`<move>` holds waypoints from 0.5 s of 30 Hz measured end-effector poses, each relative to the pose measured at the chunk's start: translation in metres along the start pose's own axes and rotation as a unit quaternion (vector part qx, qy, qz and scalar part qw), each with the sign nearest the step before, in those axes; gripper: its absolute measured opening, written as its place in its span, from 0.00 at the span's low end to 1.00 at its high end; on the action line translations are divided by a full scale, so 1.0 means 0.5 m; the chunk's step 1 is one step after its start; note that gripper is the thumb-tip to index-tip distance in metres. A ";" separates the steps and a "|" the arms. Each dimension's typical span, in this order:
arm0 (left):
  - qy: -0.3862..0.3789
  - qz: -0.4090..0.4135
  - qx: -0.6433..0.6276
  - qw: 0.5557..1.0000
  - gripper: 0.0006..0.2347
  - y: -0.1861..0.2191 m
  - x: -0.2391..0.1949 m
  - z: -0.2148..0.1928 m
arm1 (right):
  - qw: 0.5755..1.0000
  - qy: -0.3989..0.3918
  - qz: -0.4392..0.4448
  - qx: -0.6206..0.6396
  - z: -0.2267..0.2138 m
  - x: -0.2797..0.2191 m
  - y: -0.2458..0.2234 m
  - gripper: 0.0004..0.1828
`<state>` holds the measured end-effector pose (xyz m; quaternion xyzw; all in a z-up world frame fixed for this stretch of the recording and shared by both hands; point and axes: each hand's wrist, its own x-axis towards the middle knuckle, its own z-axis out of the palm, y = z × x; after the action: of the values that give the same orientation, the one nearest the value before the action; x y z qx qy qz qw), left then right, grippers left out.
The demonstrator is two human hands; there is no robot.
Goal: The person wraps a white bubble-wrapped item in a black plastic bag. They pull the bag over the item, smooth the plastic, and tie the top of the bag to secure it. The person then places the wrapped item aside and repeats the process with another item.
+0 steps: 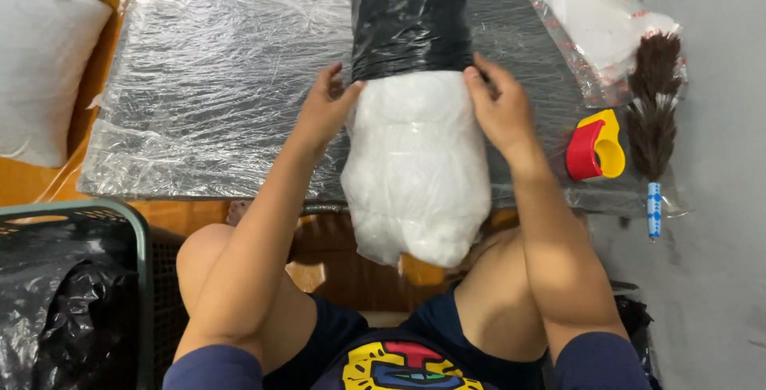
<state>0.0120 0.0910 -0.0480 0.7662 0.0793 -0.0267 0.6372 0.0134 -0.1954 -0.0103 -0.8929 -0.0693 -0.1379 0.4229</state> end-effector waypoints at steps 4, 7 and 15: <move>0.087 0.178 0.042 0.979 0.22 -0.005 0.001 0.034 | 0.998 -0.002 0.009 -0.061 0.003 0.006 -0.024 0.24; 0.113 0.322 0.151 0.928 0.30 0.093 -0.120 0.056 | 0.996 -0.028 -0.038 -0.069 -0.005 -0.010 -0.056 0.22; -0.039 0.249 0.286 0.924 0.34 0.190 -0.209 0.040 | 0.979 -0.035 -0.201 -0.009 0.015 0.034 -0.026 0.15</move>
<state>-0.0753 0.0457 0.0553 0.9094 -0.1502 0.0814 0.3793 0.0277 -0.1812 -0.0002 -0.8689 -0.2613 -0.1892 0.3753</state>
